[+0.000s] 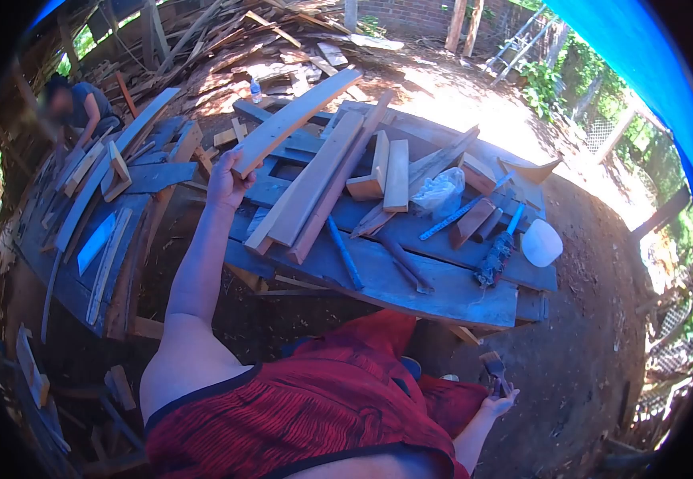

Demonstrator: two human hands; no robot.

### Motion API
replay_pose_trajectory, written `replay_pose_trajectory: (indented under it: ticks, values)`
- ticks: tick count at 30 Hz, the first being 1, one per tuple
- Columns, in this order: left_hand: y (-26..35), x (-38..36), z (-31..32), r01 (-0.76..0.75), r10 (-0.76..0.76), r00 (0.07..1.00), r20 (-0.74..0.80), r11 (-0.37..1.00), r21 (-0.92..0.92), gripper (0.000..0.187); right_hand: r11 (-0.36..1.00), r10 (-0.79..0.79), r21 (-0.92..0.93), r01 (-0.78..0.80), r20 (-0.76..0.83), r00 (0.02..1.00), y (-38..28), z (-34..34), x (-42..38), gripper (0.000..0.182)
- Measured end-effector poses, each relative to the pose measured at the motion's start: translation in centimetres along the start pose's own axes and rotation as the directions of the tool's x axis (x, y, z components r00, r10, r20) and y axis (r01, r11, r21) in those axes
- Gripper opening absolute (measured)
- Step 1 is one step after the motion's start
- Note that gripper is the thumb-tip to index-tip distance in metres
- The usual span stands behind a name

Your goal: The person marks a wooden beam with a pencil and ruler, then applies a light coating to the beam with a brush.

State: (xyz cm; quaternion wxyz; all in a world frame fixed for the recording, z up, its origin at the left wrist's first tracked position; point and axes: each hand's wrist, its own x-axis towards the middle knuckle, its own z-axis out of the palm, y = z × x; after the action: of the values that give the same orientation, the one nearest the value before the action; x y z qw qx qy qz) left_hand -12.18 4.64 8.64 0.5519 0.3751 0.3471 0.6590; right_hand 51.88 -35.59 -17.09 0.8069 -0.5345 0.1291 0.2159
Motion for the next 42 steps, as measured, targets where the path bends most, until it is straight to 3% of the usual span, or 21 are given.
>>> replay_pose_trajectory:
  ticks: [7, 10, 14, 16, 17, 19, 21, 22, 24, 25, 27, 29, 31, 32, 34, 35, 37, 38, 39, 41, 42]
  values:
    - [-3.6, -0.3, -5.9, 0.103, -0.106, 0.955, -0.277, 0.994, -0.025, 0.04, 1.0, -0.017, -0.007, 0.017, -0.006, 1.0, 0.1, -0.2, 0.4, 0.048]
    - [-5.4, -0.9, -8.7, 0.181, -0.191, 0.967, -0.17, 0.981, -0.072, 0.038, 0.999, -0.02, -0.025, 0.02, -0.007, 1.0, 0.2, -0.3, 0.7, 0.047]
    - [-7.2, -2.6, -10.5, 0.283, -0.299, 0.932, -0.203, 0.953, -0.106, 0.037, 0.998, -0.032, -0.049, 0.032, -0.015, 0.999, 0.1, 0.1, 0.5, 0.048]
    - [-8.3, -2.6, -11.9, 0.345, -0.287, 0.896, -0.339, 0.93, 0.125, 0.035, 0.999, -0.047, -0.006, 0.047, -0.008, 0.999, 0.5, 0.2, 1.3, 0.048]
    - [-9.2, -2.1, -13.5, 0.362, -0.305, 0.896, -0.321, 0.923, 0.133, 0.035, 0.997, -0.067, 0.041, 0.068, -0.006, 0.998, 0.7, 0.0, 1.2, 0.047]
    - [-11.5, -1.1, -16.3, 0.139, 0.105, 0.95, -0.294, 0.701, 0.699, 0.036, 0.997, -0.065, 0.04, 0.065, 0.018, 0.998, 0.5, -0.1, 0.7, 0.047]
    - [-7.4, -2.6, -12.2, 0.309, -0.01, 0.936, -0.352, 0.505, 0.806, 0.039, 0.996, -0.074, 0.04, 0.074, -0.007, 0.997, 0.3, 0.1, 0.2, 0.046]
    - [-7.4, -2.2, -12.2, 0.304, -0.024, 0.94, -0.34, 0.505, 0.808, 0.039, 0.997, -0.063, 0.035, 0.063, -0.001, 0.998, 0.3, 0.1, 0.1, 0.046]
    - [-7.1, -0.9, -13.0, 0.168, 0.164, 0.965, -0.203, 0.205, 0.964, 0.044, 0.998, -0.061, 0.023, 0.061, -0.003, 0.998, 0.1, 0.1, -0.1, 0.046]
    - [-6.6, -0.9, -11.3, 0.159, 0.156, 0.969, -0.193, 0.206, 0.966, 0.044, 0.999, -0.048, 0.01, 0.048, 0.007, 0.999, 0.1, 0.1, -0.1, 0.046]
    - [-5.4, -0.8, -7.6, 0.067, 0.297, 0.952, -0.075, 0.038, 0.997, 0.047, 1.0, -0.023, 0.009, 0.023, -0.031, 0.999, -0.5, 0.6, 0.1, 0.041]
    - [-5.4, -0.5, -4.2, -0.041, 0.283, 0.959, 0.022, 0.059, 0.997, 0.051, 0.995, -0.008, 0.093, 0.026, -0.189, 0.982, -2.0, 1.9, 0.1, 0.041]
    - [-5.2, -0.4, 0.3, -0.235, 0.183, 0.955, 0.233, -0.011, 0.972, 0.055, 0.983, -0.149, 0.081, 0.163, -0.159, 0.976, -4.5, 3.0, 0.4, 0.042]
    - [-5.4, -0.3, 2.2, -0.248, 0.174, 0.954, 0.244, -0.004, 0.969, 0.055, 0.972, -0.211, 0.082, 0.219, -0.103, 0.972, -6.2, 3.6, 0.5, 0.043]
    - [-6.1, 0.1, 5.6, -0.382, -0.042, 0.923, 0.382, 0.023, 0.924, 0.067, 0.942, -0.316, 0.112, 0.316, -0.018, 0.949, -9.8, 5.9, 0.2, 0.044]
    - [-6.8, 0.1, 7.3, -0.39, -0.045, 0.919, 0.391, 0.031, 0.92, 0.067, 0.924, -0.362, 0.138, 0.357, 0.007, 0.932, -11.6, 7.7, -0.1, 0.044]
    - [-8.2, 0.2, 10.0, -0.333, -0.164, 0.939, 0.303, -0.203, 0.921, 0.081, 0.903, -0.409, 0.165, 0.396, 0.051, 0.911, -14.8, 11.9, -1.7, 0.043]
    - [-9.2, 1.2, 10.5, -0.291, -0.301, 0.926, 0.23, -0.177, 0.94, 0.092, 0.901, -0.424, 0.158, 0.405, 0.117, 0.898, -16.0, 13.8, -2.2, 0.041]
    - [-9.4, 1.0, 11.4, -0.301, -0.304, 0.922, 0.241, -0.167, 0.939, 0.092, 0.898, -0.437, 0.151, 0.414, 0.184, 0.88, -17.0, 15.8, -2.6, 0.04]
    - [-9.2, -0.1, 13.2, -0.269, -0.311, 0.937, 0.159, -0.353, 0.896, 0.092, 0.889, -0.458, 0.15, 0.433, 0.276, 0.845, -18.0, 19.9, -3.7, 0.036]
    - [-9.3, -0.3, 13.5, -0.275, -0.329, 0.932, 0.152, -0.369, 0.888, 0.091, 0.879, -0.475, 0.137, 0.456, 0.31, 0.823, -18.2, 21.8, -3.8, 0.035]
